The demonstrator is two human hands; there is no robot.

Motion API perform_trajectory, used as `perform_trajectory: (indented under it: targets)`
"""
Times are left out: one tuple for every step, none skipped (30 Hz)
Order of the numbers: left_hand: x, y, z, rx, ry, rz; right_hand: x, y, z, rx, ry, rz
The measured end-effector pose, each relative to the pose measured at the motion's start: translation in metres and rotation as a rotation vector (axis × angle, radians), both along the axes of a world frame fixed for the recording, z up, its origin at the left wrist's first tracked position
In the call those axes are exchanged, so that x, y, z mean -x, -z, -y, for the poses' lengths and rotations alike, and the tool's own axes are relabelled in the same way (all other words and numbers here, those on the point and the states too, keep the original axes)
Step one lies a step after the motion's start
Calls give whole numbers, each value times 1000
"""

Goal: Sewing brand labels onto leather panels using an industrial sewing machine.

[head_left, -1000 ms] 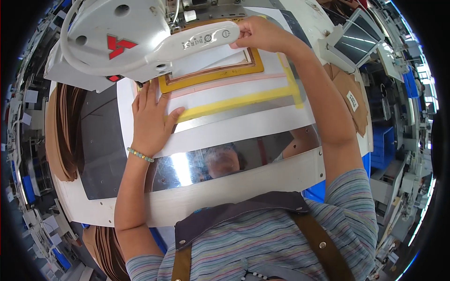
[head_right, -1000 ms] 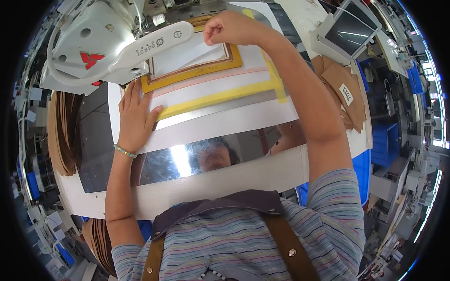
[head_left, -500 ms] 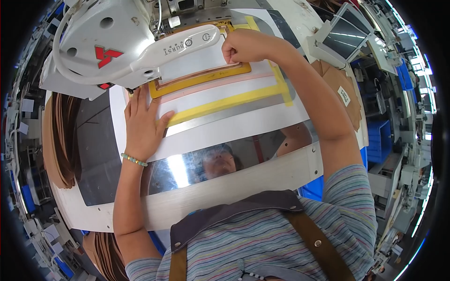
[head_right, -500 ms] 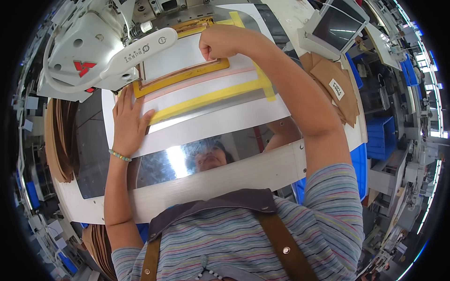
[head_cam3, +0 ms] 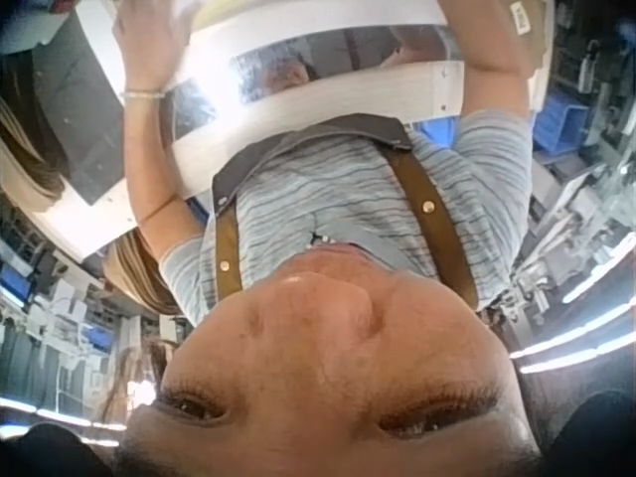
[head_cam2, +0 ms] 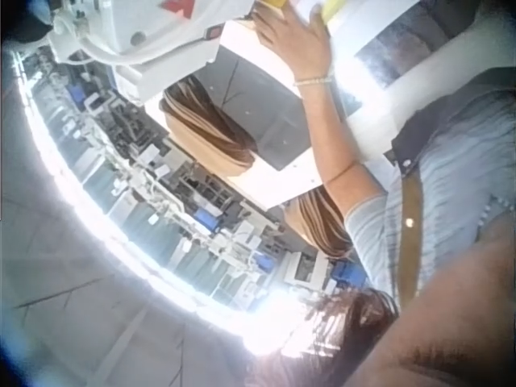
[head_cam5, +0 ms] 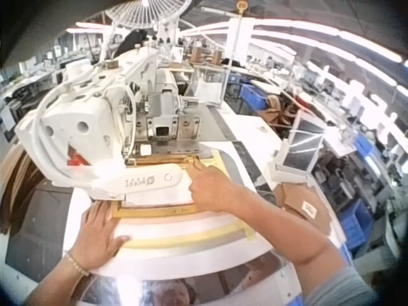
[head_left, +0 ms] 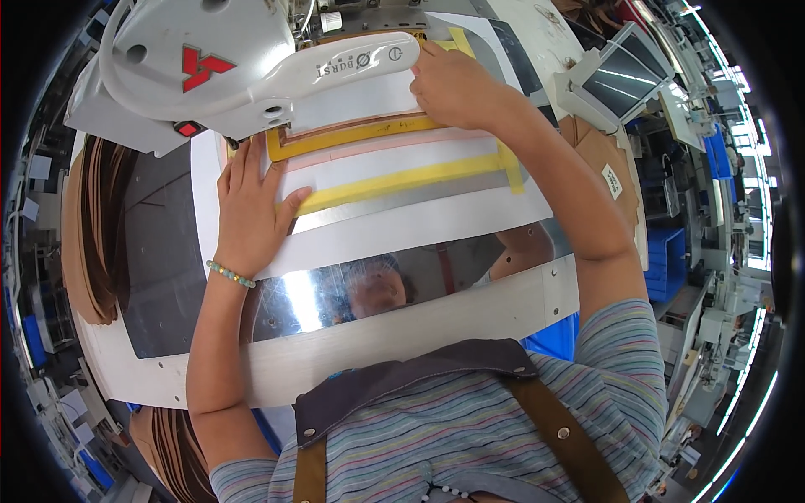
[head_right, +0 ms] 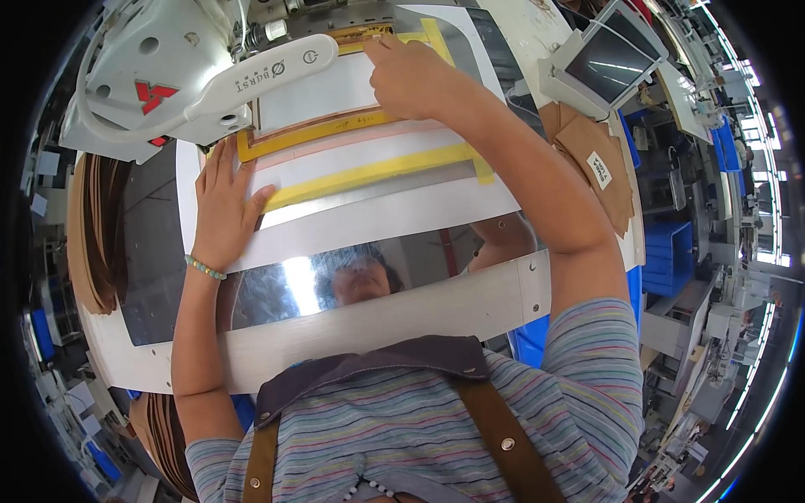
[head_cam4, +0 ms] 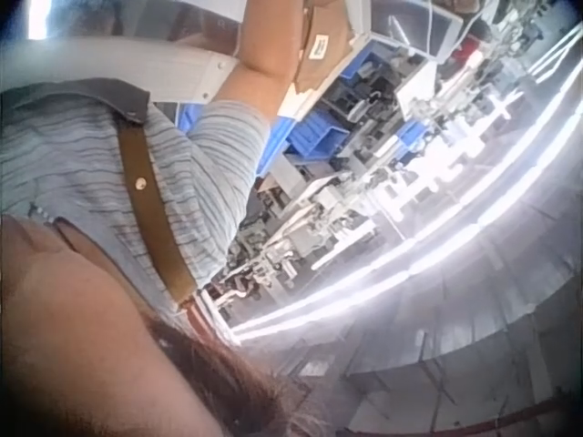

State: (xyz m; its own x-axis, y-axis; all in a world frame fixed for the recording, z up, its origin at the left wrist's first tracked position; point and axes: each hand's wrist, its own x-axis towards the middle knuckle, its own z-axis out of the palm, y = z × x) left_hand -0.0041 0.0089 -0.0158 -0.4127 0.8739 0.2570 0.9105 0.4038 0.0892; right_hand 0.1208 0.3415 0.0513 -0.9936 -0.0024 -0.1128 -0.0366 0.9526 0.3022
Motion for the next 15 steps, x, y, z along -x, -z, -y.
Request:
perform_trajectory:
  targets:
    - [1, 0, 0, -3, 3, 5, 3, 1, -2, -3, -1, 4]
    - [1, 1, 0, -6, 2, 8, 7, 3, -6, 93, 22, -89]
    - [1, 1, -1, -19, 8, 12, 11, 3, -8, 187, 41, -182]
    - [1, 1, 2, -27, 3, 15, 14, -6, 6, 189, 25, -179]
    - [1, 1, 4, -25, -15, 16, 17, -14, 22, 420, 87, -321]
    - [1, -1, 5, -15, -11, 19, 21, -20, 36, 650, 155, -464]
    - [1, -3, 5, -3, -9, 20, 28, -20, 41, 655, 142, -461]
    - [-1, -4, 4, 0, -24, 17, 36, -19, 47, 800, 154, -388]
    - [-2, -3, -2, -32, -2, 29, 43, -19, 51, 938, 171, -315]
    - [-2, -2, 0, -55, 4, 37, 53, -18, 61, 951, 146, -312]
    - [-2, 2, 2, -51, 2, 23, 62, -18, 70, 1133, 168, -166]
    - [-2, 3, 1, -51, -13, 16, 68, -20, 75, 1298, 197, -13]
    - [-3, 3, 0, -51, -4, 31, 73, -19, 81, 1298, 181, -9]
    - [-3, 2, 0, -52, 6, 46, 75, -13, 88, 1250, 209, 12]
    - [-4, -2, -1, -12, -7, 50, 76, -6, 92, 1200, 242, 32]
